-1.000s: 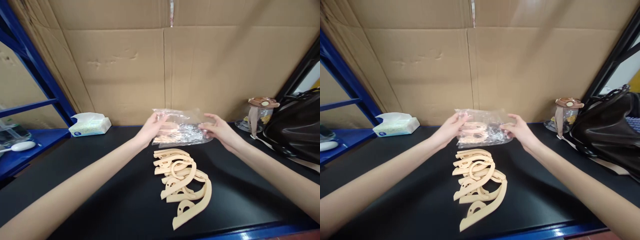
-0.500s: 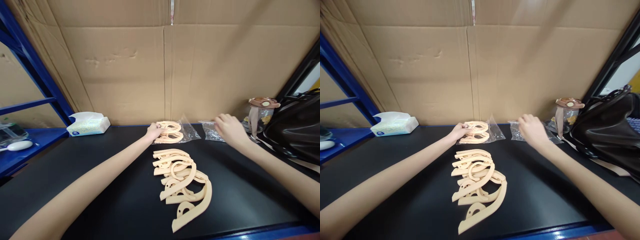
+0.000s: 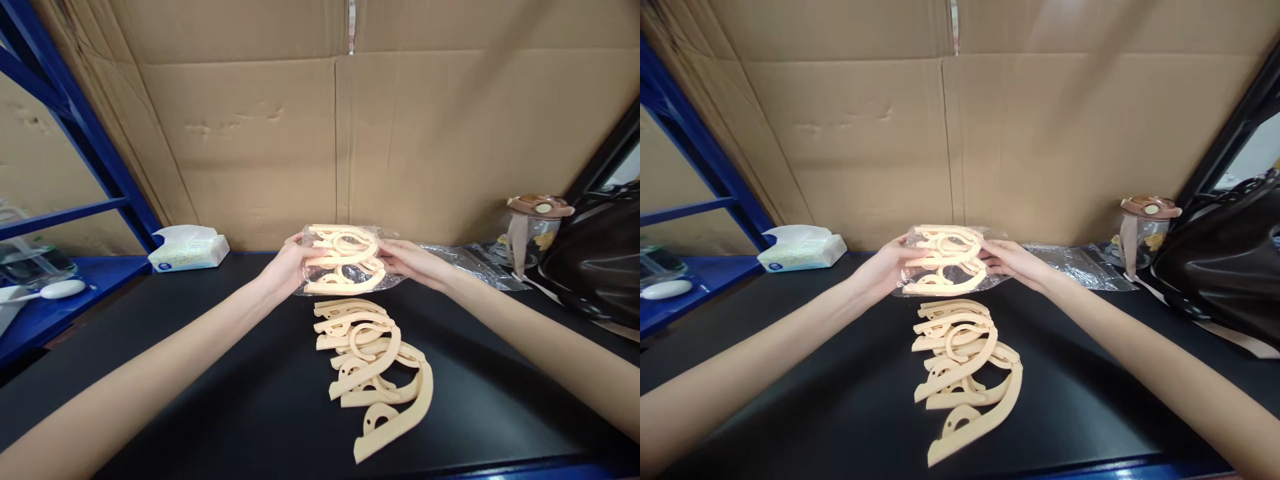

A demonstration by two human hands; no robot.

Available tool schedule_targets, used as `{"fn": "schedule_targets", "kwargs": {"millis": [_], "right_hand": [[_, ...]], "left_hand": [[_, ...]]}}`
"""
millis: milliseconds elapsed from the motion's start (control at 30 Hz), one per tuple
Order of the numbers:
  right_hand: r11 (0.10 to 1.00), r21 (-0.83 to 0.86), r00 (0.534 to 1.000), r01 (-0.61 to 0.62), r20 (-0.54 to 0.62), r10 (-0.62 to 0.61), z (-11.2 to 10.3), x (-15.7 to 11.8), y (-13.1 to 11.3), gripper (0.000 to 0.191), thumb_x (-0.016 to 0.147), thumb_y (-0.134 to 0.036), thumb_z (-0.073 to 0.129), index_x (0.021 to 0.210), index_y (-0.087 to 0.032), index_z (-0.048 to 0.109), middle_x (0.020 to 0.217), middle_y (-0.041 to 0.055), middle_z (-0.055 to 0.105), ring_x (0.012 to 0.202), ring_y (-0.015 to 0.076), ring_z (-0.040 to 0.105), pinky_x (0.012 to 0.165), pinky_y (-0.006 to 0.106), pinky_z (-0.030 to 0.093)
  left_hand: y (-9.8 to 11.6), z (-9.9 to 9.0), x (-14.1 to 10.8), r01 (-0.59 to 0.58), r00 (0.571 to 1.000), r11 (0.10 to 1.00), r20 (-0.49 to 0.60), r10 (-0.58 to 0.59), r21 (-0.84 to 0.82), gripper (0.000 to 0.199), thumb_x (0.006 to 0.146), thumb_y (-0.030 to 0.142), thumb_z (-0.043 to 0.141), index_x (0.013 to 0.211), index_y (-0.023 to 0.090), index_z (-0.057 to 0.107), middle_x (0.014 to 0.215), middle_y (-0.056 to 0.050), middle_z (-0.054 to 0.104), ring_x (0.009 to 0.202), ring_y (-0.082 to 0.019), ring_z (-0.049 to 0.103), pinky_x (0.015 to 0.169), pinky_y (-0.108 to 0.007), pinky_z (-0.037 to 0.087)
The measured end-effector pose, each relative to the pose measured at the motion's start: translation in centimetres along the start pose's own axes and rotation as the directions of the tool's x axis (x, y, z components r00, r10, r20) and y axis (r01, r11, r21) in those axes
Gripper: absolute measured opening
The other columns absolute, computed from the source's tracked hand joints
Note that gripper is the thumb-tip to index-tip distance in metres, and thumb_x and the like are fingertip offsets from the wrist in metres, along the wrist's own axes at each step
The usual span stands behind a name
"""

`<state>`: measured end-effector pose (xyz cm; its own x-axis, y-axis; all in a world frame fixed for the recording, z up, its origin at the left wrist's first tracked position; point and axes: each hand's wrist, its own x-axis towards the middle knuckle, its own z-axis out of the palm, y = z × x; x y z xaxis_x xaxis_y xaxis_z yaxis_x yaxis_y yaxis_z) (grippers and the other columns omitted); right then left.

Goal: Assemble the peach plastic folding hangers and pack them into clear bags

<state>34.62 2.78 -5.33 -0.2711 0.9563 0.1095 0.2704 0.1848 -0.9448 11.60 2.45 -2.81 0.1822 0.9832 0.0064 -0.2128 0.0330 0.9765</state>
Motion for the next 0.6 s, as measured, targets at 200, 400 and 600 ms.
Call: {"fn": "schedule_targets", "kwargs": {"millis": [200,400,600], "right_hand": [[0.908,0.397,0.989,-0.132,0.11,0.096,3.3,-2.7,-2.2,0.034,0.078,-0.019,0.062,0.112,-0.018,0.056,0.109,0.0096,0.067,0.089,0.0183,0.066,0.072,0.029,0.058],[0.913,0.357,0.98,-0.198,0.074,0.184,4.9,-6.4,-1.7,0.053,0.071,-0.025,0.07,0.119,-0.023,0.048,0.11,0.0084,0.066,0.094,0.0214,0.065,0.067,0.029,0.058],[0.955,0.176,0.97,-0.238,-0.017,0.244,4.2,-8.4,-0.3,0.058,0.07,-0.034,0.071,0.12,-0.024,0.044,0.1,0.0057,0.067,0.083,0.02,0.067,0.054,0.024,0.053]], "left_hand": [[-0.4,-1.2,-3.8,0.13,0.989,0.985,-0.052,-0.136,-0.115,0.074,0.079,0.007,0.062,0.141,0.017,0.024,0.102,-0.012,0.068,0.086,-0.022,0.069,0.071,-0.032,0.058],[-0.1,-4.9,-6.3,0.165,0.986,0.975,-0.036,-0.161,0.148,0.081,0.072,0.012,0.072,0.141,0.026,0.032,0.108,-0.014,0.067,0.075,-0.026,0.071,0.055,-0.031,0.058],[5.8,-9.9,-6.9,0.084,0.968,0.939,-0.249,0.002,0.334,0.053,0.074,0.001,0.064,0.12,0.026,0.058,0.111,-0.009,0.068,0.063,-0.017,0.07,0.035,-0.013,0.042]]}}
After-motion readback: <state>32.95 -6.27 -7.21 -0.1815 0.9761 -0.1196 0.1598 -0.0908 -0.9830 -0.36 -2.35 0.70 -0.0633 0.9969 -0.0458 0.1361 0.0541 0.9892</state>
